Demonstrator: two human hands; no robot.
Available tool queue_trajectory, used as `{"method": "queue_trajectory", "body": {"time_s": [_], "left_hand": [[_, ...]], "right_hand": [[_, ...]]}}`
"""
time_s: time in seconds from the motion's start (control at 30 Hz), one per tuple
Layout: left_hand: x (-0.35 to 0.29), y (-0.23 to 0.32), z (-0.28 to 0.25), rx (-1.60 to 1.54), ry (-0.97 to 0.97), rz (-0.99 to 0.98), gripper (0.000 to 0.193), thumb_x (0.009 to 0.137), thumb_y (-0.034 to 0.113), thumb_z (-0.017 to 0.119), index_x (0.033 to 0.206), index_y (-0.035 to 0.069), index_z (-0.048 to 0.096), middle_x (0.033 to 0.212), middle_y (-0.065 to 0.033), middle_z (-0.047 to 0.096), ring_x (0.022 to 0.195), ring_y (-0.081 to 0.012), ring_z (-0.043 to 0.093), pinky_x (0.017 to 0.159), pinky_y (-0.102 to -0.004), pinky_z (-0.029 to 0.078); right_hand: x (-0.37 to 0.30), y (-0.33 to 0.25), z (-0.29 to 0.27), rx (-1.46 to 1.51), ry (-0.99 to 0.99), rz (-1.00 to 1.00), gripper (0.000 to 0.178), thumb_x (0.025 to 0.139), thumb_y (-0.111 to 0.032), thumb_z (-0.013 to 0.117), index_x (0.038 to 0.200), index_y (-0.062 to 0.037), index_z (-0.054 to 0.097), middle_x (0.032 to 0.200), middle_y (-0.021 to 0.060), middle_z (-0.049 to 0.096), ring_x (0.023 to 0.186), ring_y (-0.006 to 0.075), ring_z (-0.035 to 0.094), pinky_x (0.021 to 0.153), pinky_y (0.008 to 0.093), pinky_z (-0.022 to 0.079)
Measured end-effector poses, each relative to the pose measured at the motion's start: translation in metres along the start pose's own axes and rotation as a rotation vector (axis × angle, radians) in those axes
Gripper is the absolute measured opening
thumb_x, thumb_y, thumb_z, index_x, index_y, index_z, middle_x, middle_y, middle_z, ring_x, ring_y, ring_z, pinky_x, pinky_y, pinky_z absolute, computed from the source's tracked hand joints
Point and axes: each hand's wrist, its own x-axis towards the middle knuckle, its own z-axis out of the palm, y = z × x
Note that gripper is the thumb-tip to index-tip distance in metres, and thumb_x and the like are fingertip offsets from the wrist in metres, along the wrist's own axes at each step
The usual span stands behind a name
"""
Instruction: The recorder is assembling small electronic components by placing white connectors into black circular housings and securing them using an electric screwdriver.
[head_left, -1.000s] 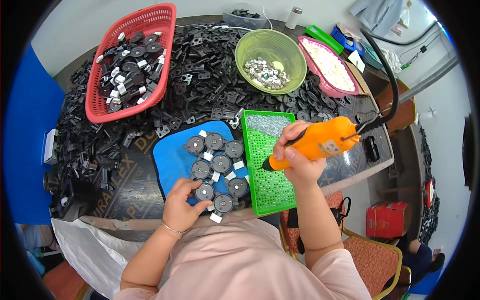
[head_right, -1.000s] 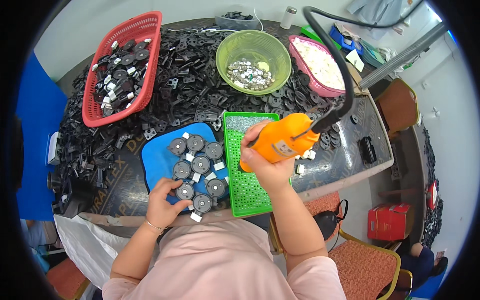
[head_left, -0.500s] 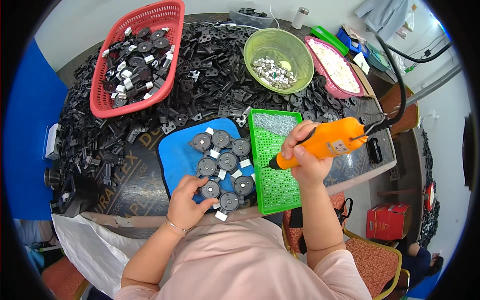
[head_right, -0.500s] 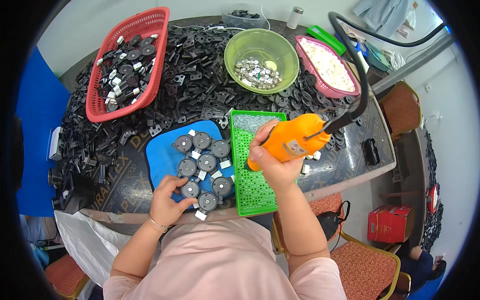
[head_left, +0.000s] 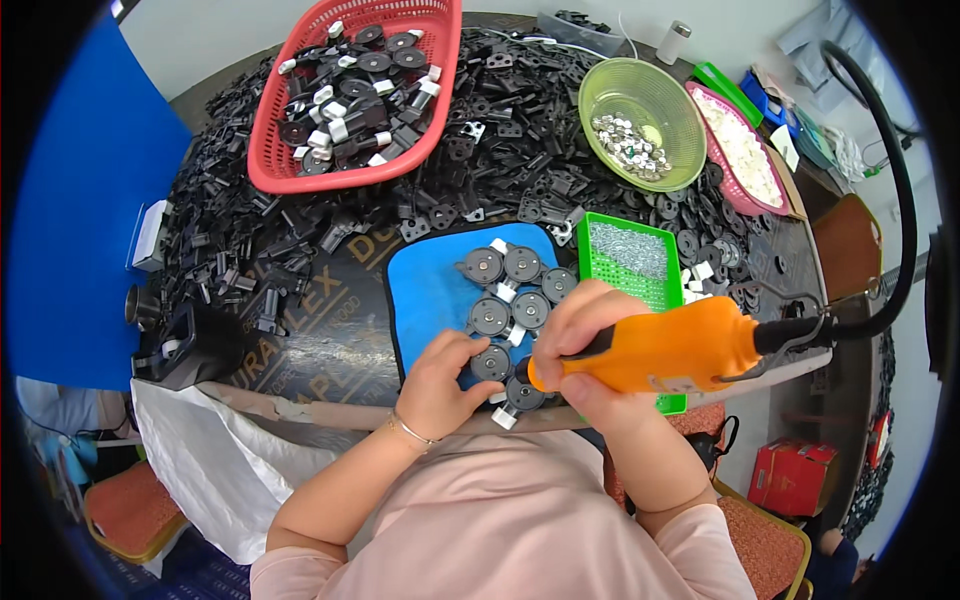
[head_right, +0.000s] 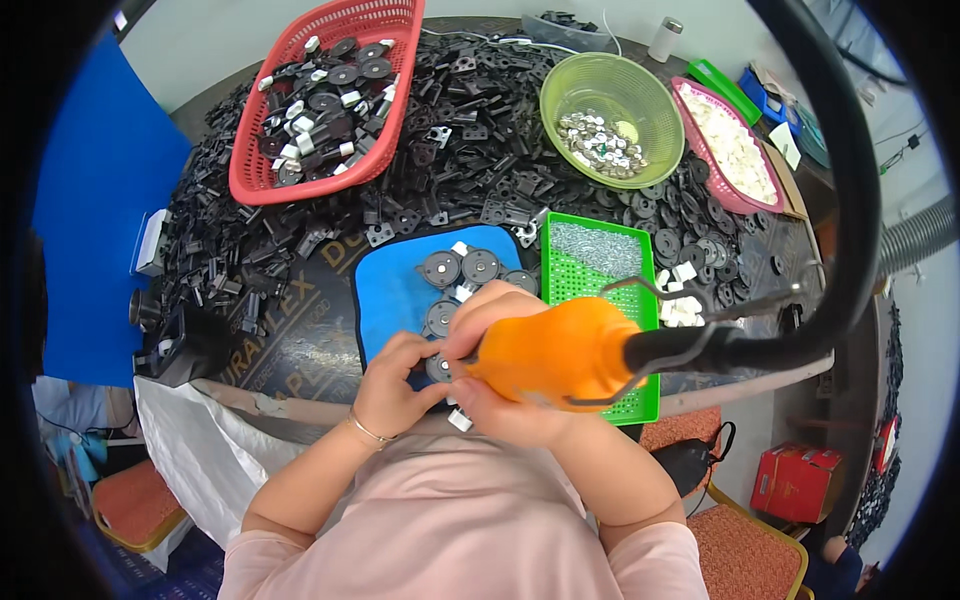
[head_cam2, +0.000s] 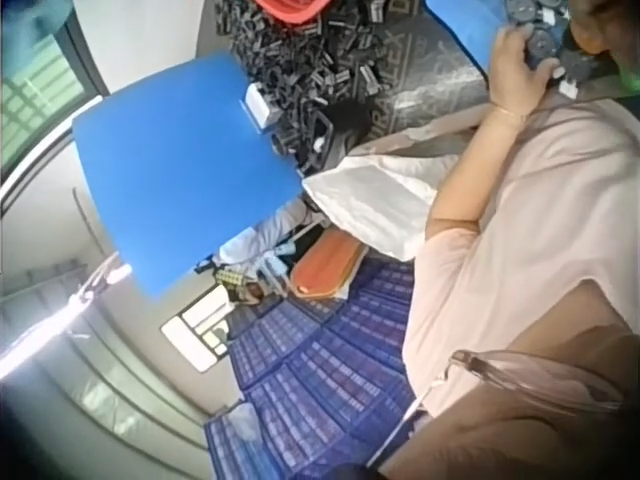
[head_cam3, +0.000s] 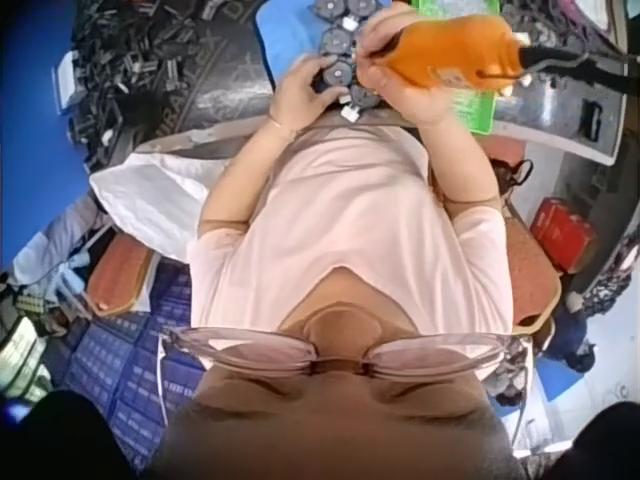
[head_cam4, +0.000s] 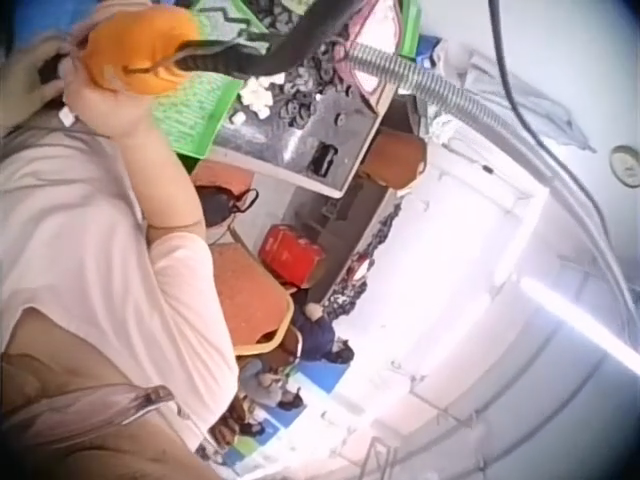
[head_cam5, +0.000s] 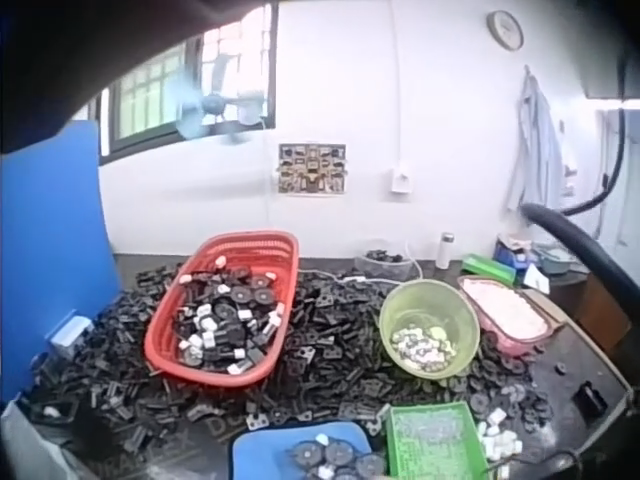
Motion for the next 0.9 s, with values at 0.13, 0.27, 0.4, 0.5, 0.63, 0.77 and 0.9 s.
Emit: {"method": "queue_trajectory", "body": {"time_s": [0.13,0.27,0.4,0.5,0.63,0.77,0.9], "left_hand": [[-0.001,-0.003,0.000,0.004,0.001,0.008,0.052,0.061,0.012,0.082,0.107,0.000,0.060,0.093,-0.0128,0.058,0.082,-0.0291,0.058,0.070,-0.0327,0.048],[-0.001,-0.005,0.000,-0.005,-0.001,0.017,0.051,0.062,0.012,0.081,0.107,0.000,0.060,0.093,-0.0128,0.058,0.082,-0.0292,0.058,0.071,-0.0329,0.048],[-0.002,-0.007,0.000,-0.022,-0.005,0.018,0.049,0.063,0.012,0.080,0.106,0.000,0.060,0.092,-0.0129,0.058,0.083,-0.0296,0.058,0.072,-0.0337,0.048],[-0.002,-0.008,-0.001,0.016,-0.025,0.038,0.050,0.063,0.011,0.080,0.107,0.000,0.060,0.093,-0.0131,0.057,0.083,-0.0298,0.058,0.072,-0.0338,0.048],[0.000,-0.008,0.001,0.024,-0.030,0.055,0.049,0.062,0.011,0.080,0.105,0.000,0.060,0.091,-0.0132,0.057,0.082,-0.0299,0.058,0.071,-0.0341,0.048],[0.001,-0.001,0.002,0.025,-0.008,0.026,0.047,0.062,0.011,0.080,0.103,0.000,0.060,0.089,-0.0131,0.057,0.080,-0.0303,0.057,0.070,-0.0343,0.047],[0.000,0.003,0.001,0.007,0.006,-0.022,0.046,0.062,0.010,0.080,0.103,0.000,0.060,0.088,-0.0136,0.057,0.080,-0.0308,0.057,0.069,-0.0340,0.047]], "right_hand": [[0.002,0.003,0.011,-0.019,-0.013,0.022,0.022,0.076,-0.008,0.067,0.091,-0.0033,0.052,0.087,0.0099,0.050,0.064,0.0155,0.057,0.060,0.0271,0.050],[0.002,0.006,0.013,-0.024,-0.030,0.052,0.021,0.076,-0.008,0.067,0.091,-0.0042,0.052,0.086,0.0092,0.050,0.066,0.0147,0.057,0.060,0.0268,0.049],[0.002,0.009,0.016,-0.022,-0.071,0.079,0.021,0.075,-0.004,0.066,0.090,-0.0040,0.052,0.086,0.0091,0.050,0.067,0.0152,0.055,0.060,0.0265,0.049],[0.002,0.009,0.018,-0.024,-0.129,0.065,0.021,0.074,-0.003,0.065,0.091,-0.0042,0.052,0.086,0.0095,0.050,0.068,0.0156,0.055,0.060,0.0259,0.049],[0.000,0.013,0.016,-0.001,-0.090,0.044,0.021,0.072,-0.002,0.065,0.090,-0.0051,0.054,0.085,0.0091,0.053,0.070,0.0158,0.054,0.061,0.0264,0.047],[0.008,0.010,0.008,0.003,-0.238,0.022,0.021,0.067,-0.002,0.067,0.087,-0.0058,0.060,0.083,0.0088,0.058,0.074,0.0176,0.056,0.064,0.0280,0.046],[0.009,-0.002,-0.005,0.246,-0.038,-0.008,0.023,0.071,-0.011,0.072,0.086,-0.0039,0.057,0.084,0.0096,0.053,0.067,0.0193,0.055,0.059,0.0279,0.046]]}}
